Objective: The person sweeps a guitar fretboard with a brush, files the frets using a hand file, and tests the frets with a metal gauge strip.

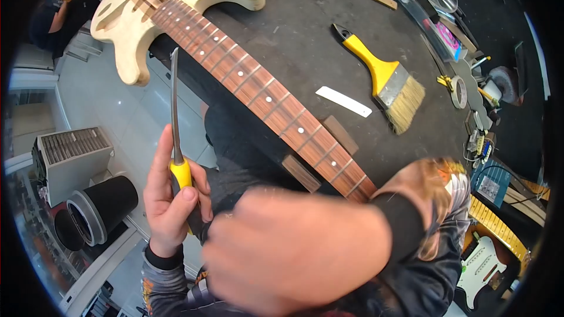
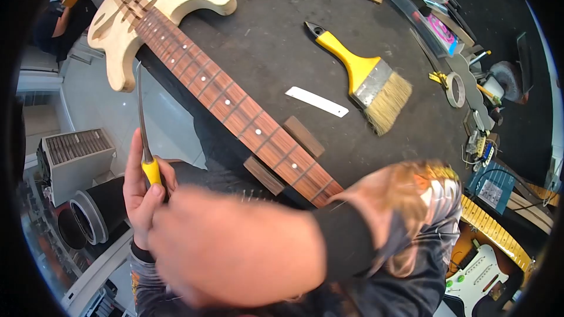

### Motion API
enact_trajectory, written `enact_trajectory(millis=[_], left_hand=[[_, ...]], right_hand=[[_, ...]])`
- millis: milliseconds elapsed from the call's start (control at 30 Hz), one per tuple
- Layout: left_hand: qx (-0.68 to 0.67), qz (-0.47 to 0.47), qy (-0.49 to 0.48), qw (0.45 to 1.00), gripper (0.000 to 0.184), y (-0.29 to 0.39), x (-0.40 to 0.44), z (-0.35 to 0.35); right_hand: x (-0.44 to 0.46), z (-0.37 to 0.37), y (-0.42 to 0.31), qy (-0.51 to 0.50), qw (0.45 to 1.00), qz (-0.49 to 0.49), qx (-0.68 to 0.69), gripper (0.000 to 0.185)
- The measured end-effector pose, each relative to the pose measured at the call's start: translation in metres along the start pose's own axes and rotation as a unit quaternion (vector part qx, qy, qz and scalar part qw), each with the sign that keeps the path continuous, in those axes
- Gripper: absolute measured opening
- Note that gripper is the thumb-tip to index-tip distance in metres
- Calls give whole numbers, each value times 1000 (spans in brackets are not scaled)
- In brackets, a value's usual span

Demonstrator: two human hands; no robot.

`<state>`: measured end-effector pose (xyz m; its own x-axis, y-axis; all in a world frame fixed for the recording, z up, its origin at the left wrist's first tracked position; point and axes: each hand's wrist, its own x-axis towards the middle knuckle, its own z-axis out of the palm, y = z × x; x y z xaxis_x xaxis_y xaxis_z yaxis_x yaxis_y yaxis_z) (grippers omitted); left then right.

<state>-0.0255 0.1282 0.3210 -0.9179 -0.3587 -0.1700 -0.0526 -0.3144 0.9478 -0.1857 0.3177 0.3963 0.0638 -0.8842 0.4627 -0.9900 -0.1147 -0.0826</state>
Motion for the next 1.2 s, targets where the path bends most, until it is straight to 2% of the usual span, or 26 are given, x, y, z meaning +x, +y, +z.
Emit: enact_trajectory(millis=[33,67,133,200,267,333,367,400,467,533,567,633,733,800,900,967,1200], left_hand=[[-9,6,6,1000,97,-6,-3,-4],[-18,12,11,1000,95,-12,-5,-7],[-43,-12,17,999,93,-10,-2,-5],[-37,-11,17,999,92,-13,-2,-7],[-18,-7,21,1000,91,-13,-3,-5],[-25,10,10,1000,90,-12,-5,-6],[-29,20,5,999,90,-12,-6,-7],[5,23,-2,1000,89,-12,-7,-9],[73,29,-16,997,89,-15,-12,-15],[158,7,-24,987,89,-9,-17,-12],[196,-1,-43,980,88,-7,-19,-13],[263,6,-76,962,81,-1,-22,-13],[377,111,-160,905,76,4,-17,-11],[427,123,-166,880,74,7,-20,-8],[471,109,-183,856,75,15,-25,-2],[478,114,-170,854,75,13,-26,3],[496,102,-154,848,78,10,-34,8]], right_hand=[[-12,-10,32,20,984,21,174,19],[-18,-4,47,19,981,77,178,20],[-33,4,80,-17,973,167,157,40],[-48,17,96,-11,969,208,131,57],[-58,13,111,-26,963,225,144,48],[-76,19,135,4,946,271,180,37],[-84,20,144,35,956,281,81,28],[-88,15,149,24,962,272,-20,25],[-84,2,129,20,949,311,57,24],[-79,-1,110,31,976,174,129,30],[-81,-7,108,-26,984,111,140,35],[-86,-10,108,-25,989,129,68,34],[-101,-23,118,-59,973,195,-111,33],[-101,-31,104,-54,969,238,-41,39],[-96,-14,77,-16,976,192,100,48],[-95,-3,69,-12,979,175,103,53],[-98,3,67,-18,989,131,65,48]])
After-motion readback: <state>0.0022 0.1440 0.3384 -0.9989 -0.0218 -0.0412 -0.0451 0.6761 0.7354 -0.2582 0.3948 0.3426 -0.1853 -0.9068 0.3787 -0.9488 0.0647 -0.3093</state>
